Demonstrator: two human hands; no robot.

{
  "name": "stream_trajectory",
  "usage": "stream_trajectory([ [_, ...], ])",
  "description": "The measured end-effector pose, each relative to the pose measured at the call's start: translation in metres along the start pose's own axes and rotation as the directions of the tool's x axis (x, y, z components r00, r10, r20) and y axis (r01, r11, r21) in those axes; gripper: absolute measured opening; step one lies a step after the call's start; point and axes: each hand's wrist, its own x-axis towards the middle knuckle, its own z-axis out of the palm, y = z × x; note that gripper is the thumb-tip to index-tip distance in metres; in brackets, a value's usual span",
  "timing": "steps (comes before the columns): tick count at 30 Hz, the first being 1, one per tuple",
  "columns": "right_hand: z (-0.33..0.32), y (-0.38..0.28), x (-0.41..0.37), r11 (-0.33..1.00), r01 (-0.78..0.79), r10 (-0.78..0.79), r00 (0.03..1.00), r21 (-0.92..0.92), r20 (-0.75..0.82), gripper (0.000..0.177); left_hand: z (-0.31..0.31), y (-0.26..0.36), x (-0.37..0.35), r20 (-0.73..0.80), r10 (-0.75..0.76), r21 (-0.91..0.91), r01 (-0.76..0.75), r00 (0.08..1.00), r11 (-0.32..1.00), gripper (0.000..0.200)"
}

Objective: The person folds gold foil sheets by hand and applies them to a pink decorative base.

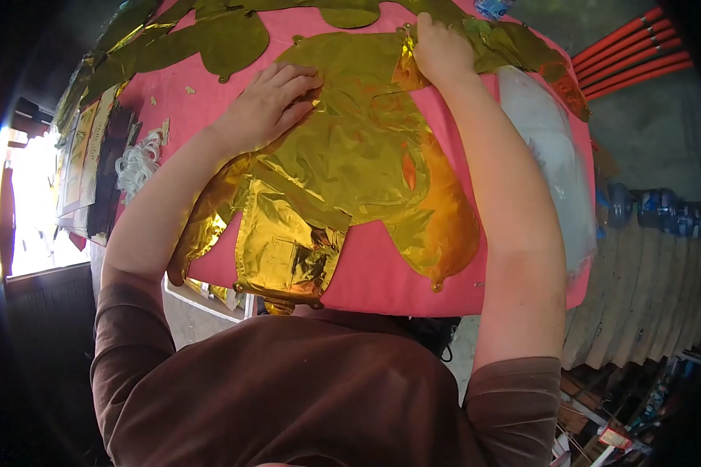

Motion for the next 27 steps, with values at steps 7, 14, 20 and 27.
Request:
stream_trajectory([
  [7,0.010,-0.002,0.020,0.972,0.029,-0.005,0.995,-0.232,0.102,0.021,-0.001,0.000,0.000,-0.003,-0.002,0.010,0.002,1.000,1.000,0.028],
  [14,0.039,0.031,0.033,0.959,-0.246,0.254,0.966,0.138,-0.048,0.021,-0.002,0.001,0.000,0.001,-0.008,-0.015,0.008,1.000,1.000,0.029],
  [20,0.013,0.052,0.032,0.774,-0.424,0.314,0.902,0.471,0.296,0.024,-0.003,0.003,0.001,0.012,-0.020,-0.003,0.020,1.000,1.000,0.031],
  [27,-0.024,0.029,0.014,0.850,-0.505,0.317,0.720,0.152,0.617,0.023,-0.005,0.005,0.002,0.028,-0.011,0.004,0.011,1.000,1.000,0.031],
])
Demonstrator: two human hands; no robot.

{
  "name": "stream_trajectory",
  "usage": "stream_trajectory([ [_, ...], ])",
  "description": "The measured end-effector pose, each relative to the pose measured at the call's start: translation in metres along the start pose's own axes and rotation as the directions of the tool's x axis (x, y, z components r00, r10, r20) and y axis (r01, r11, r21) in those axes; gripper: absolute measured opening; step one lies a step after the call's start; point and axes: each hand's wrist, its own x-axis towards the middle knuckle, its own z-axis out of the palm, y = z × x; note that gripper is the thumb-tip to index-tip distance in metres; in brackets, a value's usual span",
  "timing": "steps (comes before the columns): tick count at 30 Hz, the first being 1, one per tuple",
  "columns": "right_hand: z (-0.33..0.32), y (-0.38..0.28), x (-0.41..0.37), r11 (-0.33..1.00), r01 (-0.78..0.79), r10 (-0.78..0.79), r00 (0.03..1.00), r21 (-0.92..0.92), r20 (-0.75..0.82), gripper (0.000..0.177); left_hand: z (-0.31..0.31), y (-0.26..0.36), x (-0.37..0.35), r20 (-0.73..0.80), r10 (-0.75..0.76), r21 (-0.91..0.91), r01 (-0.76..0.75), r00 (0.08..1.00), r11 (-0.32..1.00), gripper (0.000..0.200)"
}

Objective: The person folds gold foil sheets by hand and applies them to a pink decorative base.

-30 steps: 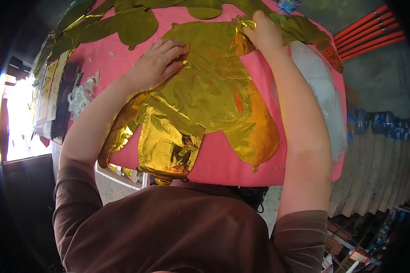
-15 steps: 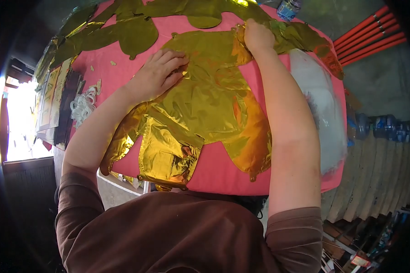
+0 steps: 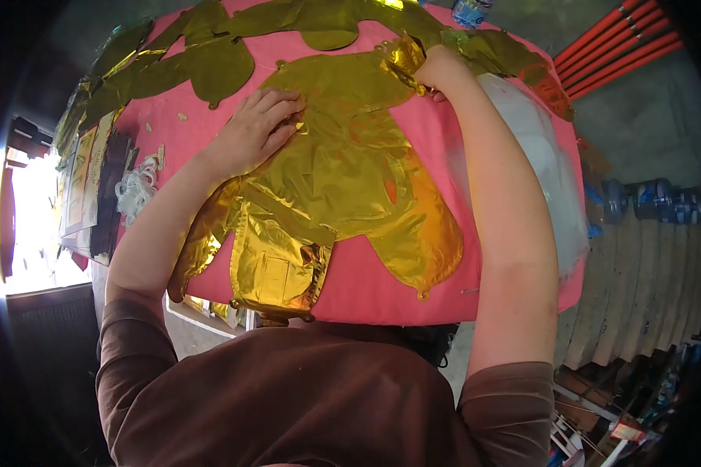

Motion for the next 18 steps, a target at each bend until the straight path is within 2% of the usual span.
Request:
stream_trajectory([
  [1,0.002,0.005,0.002,1.000,0.001,-0.001,1.000,0.000,-0.007,0.023,0.000,0.000,0.000,-0.007,0.002,0.008,-0.002,1.000,1.000,0.031],
  [3,0.005,0.015,0.006,0.940,-0.040,0.055,0.998,0.339,-0.035,0.020,0.000,0.000,-0.001,-0.015,0.004,0.019,-0.004,1.000,1.000,0.031],
  [4,0.002,0.014,0.002,0.940,-0.037,0.053,0.998,0.339,-0.039,0.020,-0.001,0.000,-0.001,-0.009,0.000,0.017,0.000,1.000,1.000,0.031],
  [7,0.000,0.018,-0.006,0.972,0.044,-0.022,0.995,0.231,-0.098,0.024,0.000,0.000,-0.002,-0.003,-0.005,0.012,0.005,1.000,1.000,0.031],
  [9,0.010,0.022,-0.002,0.965,0.174,-0.236,0.902,-0.197,-0.360,0.027,0.000,-0.001,0.000,-0.005,0.000,0.014,0.000,1.000,1.000,0.031],
  [10,0.006,0.015,-0.010,0.969,0.150,-0.192,0.957,-0.197,-0.216,0.029,0.000,-0.001,0.000,-0.001,-0.002,0.013,0.002,1.000,1.000,0.031],
  [11,0.008,0.012,-0.011,0.970,0.146,-0.188,0.957,-0.194,-0.219,0.029,-0.001,0.000,-0.001,0.004,-0.004,0.011,0.004,1.000,1.000,0.032],
  [14,0.003,0.012,-0.011,0.959,0.088,-0.160,0.952,-0.268,-0.260,0.028,-0.001,0.001,0.000,0.013,-0.017,0.012,0.016,1.000,1.000,0.031],
  [16,-0.005,0.016,-0.008,0.967,0.064,-0.171,0.879,-0.245,-0.444,0.021,-0.002,0.000,0.000,0.027,-0.025,-0.002,0.025,0.999,1.000,0.032],
  [18,-0.023,0.031,0.006,0.966,0.103,-0.206,0.861,-0.237,-0.465,0.021,-0.002,0.001,-0.001,0.039,-0.036,-0.013,0.036,0.999,0.999,0.032],
])
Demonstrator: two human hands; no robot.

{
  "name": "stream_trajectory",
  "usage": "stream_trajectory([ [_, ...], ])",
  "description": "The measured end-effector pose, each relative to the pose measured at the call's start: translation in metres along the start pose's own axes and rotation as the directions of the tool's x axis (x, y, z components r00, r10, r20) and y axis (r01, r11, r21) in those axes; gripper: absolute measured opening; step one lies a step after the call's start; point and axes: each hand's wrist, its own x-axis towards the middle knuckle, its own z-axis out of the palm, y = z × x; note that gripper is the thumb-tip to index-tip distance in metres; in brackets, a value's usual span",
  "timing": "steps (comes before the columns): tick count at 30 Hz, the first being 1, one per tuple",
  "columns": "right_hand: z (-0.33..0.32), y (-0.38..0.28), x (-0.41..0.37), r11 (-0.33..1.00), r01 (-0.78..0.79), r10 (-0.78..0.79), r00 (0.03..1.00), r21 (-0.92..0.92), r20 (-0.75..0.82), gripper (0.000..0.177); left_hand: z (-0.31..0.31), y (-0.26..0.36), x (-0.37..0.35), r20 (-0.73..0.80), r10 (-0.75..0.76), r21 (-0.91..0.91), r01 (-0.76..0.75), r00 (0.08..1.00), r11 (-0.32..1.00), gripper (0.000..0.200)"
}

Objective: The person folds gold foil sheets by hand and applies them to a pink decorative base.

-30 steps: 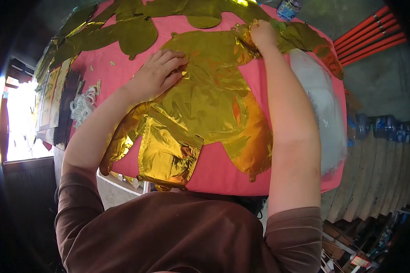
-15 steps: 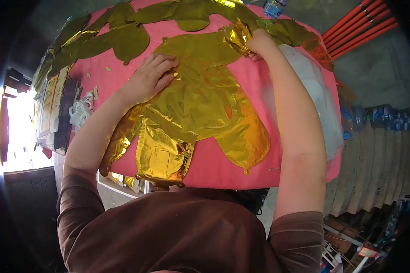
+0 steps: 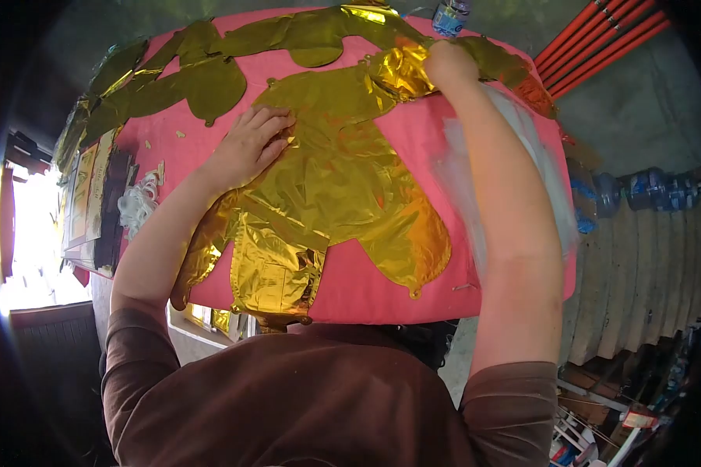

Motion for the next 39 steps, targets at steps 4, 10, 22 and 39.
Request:
stream_trajectory([
  [4,-0.037,0.033,0.016,0.990,0.062,-0.057,0.997,0.123,-0.045,0.024,-0.003,0.001,0.000,0.009,-0.004,0.006,0.004,1.000,1.000,0.033],
  [10,-0.084,0.099,0.023,0.363,-0.289,0.404,0.906,0.886,0.130,0.018,-0.002,0.000,0.000,0.013,-0.007,-0.004,0.007,1.000,1.000,0.033],
  [22,-0.182,0.276,0.003,0.321,0.251,0.628,0.666,0.913,-0.403,0.038,-0.004,0.002,0.000,0.030,-0.018,0.006,0.017,0.999,1.000,0.034],
  [39,-0.355,0.113,0.001,-0.183,-0.115,-0.855,0.509,0.976,-0.101,0.049,0.008,-0.007,-0.002,-0.055,0.020,0.018,-0.019,0.998,1.000,0.028],
])
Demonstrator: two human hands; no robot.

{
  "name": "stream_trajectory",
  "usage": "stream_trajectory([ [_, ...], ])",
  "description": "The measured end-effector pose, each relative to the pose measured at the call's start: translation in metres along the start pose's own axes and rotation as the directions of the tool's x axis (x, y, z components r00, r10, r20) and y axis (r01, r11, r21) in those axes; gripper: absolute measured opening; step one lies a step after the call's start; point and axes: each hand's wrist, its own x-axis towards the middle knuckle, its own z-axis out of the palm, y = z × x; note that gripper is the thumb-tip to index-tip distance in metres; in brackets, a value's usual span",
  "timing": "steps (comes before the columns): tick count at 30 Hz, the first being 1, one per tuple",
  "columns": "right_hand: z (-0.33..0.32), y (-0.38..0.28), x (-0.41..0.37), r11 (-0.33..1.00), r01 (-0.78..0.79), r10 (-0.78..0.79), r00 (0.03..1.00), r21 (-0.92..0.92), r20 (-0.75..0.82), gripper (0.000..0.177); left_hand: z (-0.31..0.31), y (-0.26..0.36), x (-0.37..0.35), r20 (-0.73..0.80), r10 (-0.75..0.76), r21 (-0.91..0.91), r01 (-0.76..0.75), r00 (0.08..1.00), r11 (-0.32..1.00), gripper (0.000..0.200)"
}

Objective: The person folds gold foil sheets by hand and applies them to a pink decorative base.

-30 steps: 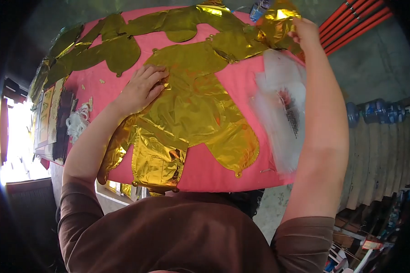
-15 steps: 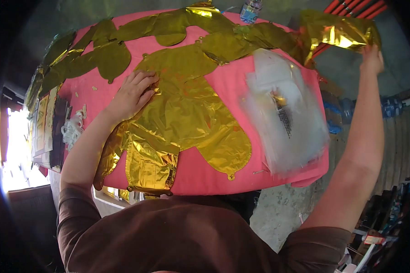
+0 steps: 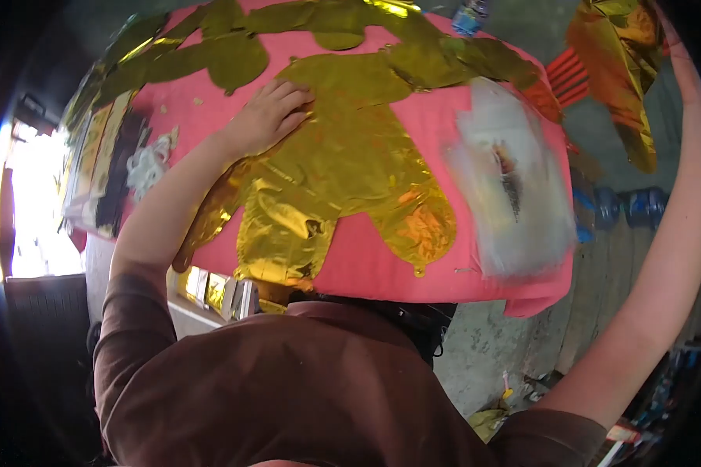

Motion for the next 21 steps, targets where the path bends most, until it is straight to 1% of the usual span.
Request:
stream_trajectory([
  [2,0.002,0.028,0.024,1.000,-0.007,0.012,0.967,-0.022,0.254,0.052,0.003,-0.003,0.001,-0.042,0.049,-0.008,-0.049,0.998,0.999,0.026],
  [3,-0.018,0.031,0.015,1.000,0.003,-0.005,0.989,0.010,0.150,0.050,0.004,-0.004,0.001,-0.055,0.032,-0.003,-0.032,0.998,0.999,0.026],
  [6,-0.053,0.050,0.016,0.999,0.006,-0.005,1.000,0.039,-0.025,0.046,0.004,-0.005,0.000,-0.038,0.023,-0.024,-0.024,0.999,0.999,0.025],
  [7,-0.054,0.058,0.024,0.999,0.004,-0.004,1.000,0.043,-0.007,0.046,0.004,-0.005,0.000,-0.050,0.039,-0.040,-0.041,0.998,0.998,0.025],
  [8,-0.056,0.066,0.033,0.998,0.042,-0.042,0.999,0.047,-0.003,0.046,0.005,-0.006,0.000,-0.062,0.058,-0.054,-0.062,0.996,0.997,0.024],
  [9,-0.057,0.071,0.039,0.996,0.081,-0.081,0.997,0.049,-0.006,0.047,0.005,-0.007,-0.001,-0.064,0.052,-0.048,-0.055,0.997,0.997,0.024],
  [10,-0.056,0.076,0.049,0.987,0.117,-0.117,0.993,0.107,-0.010,0.048,0.005,-0.007,-0.001,-0.063,0.045,-0.048,-0.048,0.997,0.998,0.024],
  [11,-0.052,0.076,0.052,0.987,0.118,-0.118,0.993,0.111,-0.011,0.048,0.006,-0.007,0.000,-0.060,0.039,-0.051,-0.042,0.997,0.998,0.025],
  [14,-0.024,0.074,0.085,0.987,0.058,-0.073,0.993,0.151,0.093,0.044,0.008,-0.010,0.000,-0.037,-0.007,-0.108,0.003,0.999,0.994,0.028],
  [16,0.006,0.081,0.114,0.984,0.011,-0.040,0.986,0.177,0.163,0.042,0.007,-0.011,0.000,-0.011,-0.018,-0.097,0.017,1.000,0.995,0.030],
  [17,0.022,0.088,0.126,0.983,-0.016,-0.021,0.980,0.182,0.199,0.042,0.006,-0.010,0.001,-0.001,-0.016,-0.082,0.016,1.000,0.997,0.032],
  [18,0.045,0.105,0.134,0.982,-0.026,-0.012,0.980,0.187,0.199,0.042,0.005,-0.007,0.000,0.000,-0.023,-0.091,0.023,1.000,0.996,0.032],
  [19,0.078,0.129,0.139,0.993,0.052,-0.073,0.978,-0.110,-0.194,0.041,0.003,-0.004,0.000,0.021,-0.021,-0.043,0.022,1.000,0.999,0.034],
  [20,0.111,0.154,0.138,0.912,0.008,-0.239,0.824,-0.411,-0.514,0.040,0.002,-0.002,0.000,0.039,-0.020,0.007,0.019,0.999,1.000,0.036],
  [21,0.132,0.175,0.130,0.757,-0.148,-0.470,0.554,-0.637,-0.687,0.039,0.001,0.001,0.000,0.036,-0.025,0.002,0.025,0.999,1.000,0.036],
])
